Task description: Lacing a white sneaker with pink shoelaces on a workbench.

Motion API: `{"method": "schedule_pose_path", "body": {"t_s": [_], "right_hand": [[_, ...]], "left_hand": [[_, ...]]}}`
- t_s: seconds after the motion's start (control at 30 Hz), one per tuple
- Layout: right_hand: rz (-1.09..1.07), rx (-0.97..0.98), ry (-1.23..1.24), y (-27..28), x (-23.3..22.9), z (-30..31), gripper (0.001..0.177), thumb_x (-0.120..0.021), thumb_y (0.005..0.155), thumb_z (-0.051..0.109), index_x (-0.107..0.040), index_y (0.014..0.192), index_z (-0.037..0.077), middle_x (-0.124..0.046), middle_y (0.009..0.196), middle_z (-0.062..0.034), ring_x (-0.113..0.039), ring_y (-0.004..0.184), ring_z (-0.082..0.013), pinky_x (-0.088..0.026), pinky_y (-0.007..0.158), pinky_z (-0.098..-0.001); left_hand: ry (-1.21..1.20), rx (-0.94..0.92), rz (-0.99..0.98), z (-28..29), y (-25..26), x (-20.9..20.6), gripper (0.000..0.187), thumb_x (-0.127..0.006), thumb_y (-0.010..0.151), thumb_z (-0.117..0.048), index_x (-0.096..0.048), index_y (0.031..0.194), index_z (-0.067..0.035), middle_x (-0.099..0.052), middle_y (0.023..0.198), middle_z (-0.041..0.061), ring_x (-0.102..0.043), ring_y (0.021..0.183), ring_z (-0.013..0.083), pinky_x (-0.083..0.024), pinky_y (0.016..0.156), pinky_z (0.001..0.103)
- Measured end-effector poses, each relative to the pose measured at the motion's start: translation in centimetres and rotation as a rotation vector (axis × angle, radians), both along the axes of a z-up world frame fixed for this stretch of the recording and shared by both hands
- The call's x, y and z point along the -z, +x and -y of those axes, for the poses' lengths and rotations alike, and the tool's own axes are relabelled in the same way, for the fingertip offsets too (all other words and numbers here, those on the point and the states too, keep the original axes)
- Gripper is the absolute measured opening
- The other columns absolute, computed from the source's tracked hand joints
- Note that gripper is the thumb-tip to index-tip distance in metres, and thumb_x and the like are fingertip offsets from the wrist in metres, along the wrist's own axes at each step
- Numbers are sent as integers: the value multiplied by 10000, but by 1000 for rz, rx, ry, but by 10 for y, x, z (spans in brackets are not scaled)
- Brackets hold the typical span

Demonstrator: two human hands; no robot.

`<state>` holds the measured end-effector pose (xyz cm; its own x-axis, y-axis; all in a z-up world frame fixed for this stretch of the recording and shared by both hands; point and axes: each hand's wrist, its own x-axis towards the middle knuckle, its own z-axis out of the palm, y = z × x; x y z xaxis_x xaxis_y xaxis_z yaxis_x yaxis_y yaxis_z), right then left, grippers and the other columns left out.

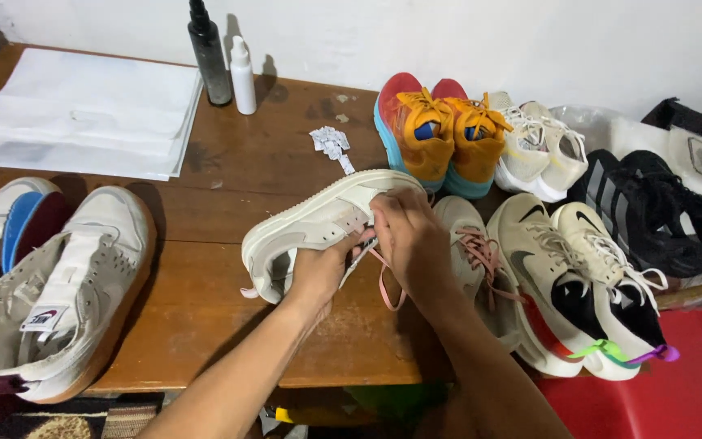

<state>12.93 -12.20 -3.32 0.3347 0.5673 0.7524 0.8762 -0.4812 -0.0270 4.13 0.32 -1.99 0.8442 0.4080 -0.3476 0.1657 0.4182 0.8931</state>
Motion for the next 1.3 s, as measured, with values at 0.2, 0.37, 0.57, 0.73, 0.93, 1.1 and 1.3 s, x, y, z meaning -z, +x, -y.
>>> {"method": "schedule_pose_path", "body": {"t_s": [0.2, 0.37, 0.57, 0.73, 0.93, 1.1, 1.3], "right_hand": [[4, -82, 123, -6, -12, -3, 57, -635, 1005, 79, -684, 1034, 80, -569, 930, -66, -651, 924, -288, -569, 838, -372], [39, -109, 189, -12, -19, -6, 79, -615, 1015, 63, -684, 1043, 90, -545, 928, -50, -605, 892, -263, -537, 834, -364], [62, -109, 279, -14, -19, -12, 83, -635, 1005, 50, -691, 1028, 107, -524, 917, -33, -564, 866, -235, -518, 816, -352], [-7, -217, 309, -22, -23, -15, 119, -693, 940, -10, -734, 1013, 74, -537, 896, -50, -561, 864, -235, -530, 791, -364], [7, -219, 282, -32, -30, -16, 203, -641, 969, -20, -750, 1113, 74, -575, 978, -79, -612, 935, -275, -534, 846, -377], [-287, -154, 356, -52, -33, -11, 173, -616, 989, 13, -664, 1154, 33, -594, 867, -125, -630, 768, -295, -551, 651, -404], [-799, -10, 473, -53, -32, -8, 189, -584, 1030, 217, -597, 1074, 34, -648, 621, -133, -621, 462, -198, -513, 376, -323]], "left_hand": [[-102, 13, 55, 0, -10, -15, 315, -656, 954, -150, -689, 1223, 10, -802, 901, 146, -597, 603, 36, -520, 612, 112], [-160, -9, 148, 5, 0, 8, 352, -649, 969, -185, -668, 1261, 11, -769, 775, 184, -614, 515, 85, -533, 534, 137], [-202, 49, 161, 4, 9, 34, 351, -621, 1007, -267, -678, 1224, 2, -739, 723, 147, -646, 537, 113, -507, 491, 151], [-35, 14, 227, -8, 17, 56, 278, -659, 1001, -210, -704, 1162, 12, -761, 800, 171, -645, 555, 134, -546, 532, 195], [11, -23, 295, -16, -1, 3, 362, -667, 976, -163, -654, 1272, 45, -774, 909, 220, -671, 556, 143, -605, 569, 233], [92, 10, 298, -13, -7, 0, 275, -599, 1014, -176, -698, 1172, 25, -769, 842, 185, -647, 529, 125, -536, 522, 204], [101, -5, 313, -12, -5, 10, 239, -578, 1007, -171, -745, 1068, -10, -748, 829, 127, -586, 575, 123, -438, 533, 201]]}}
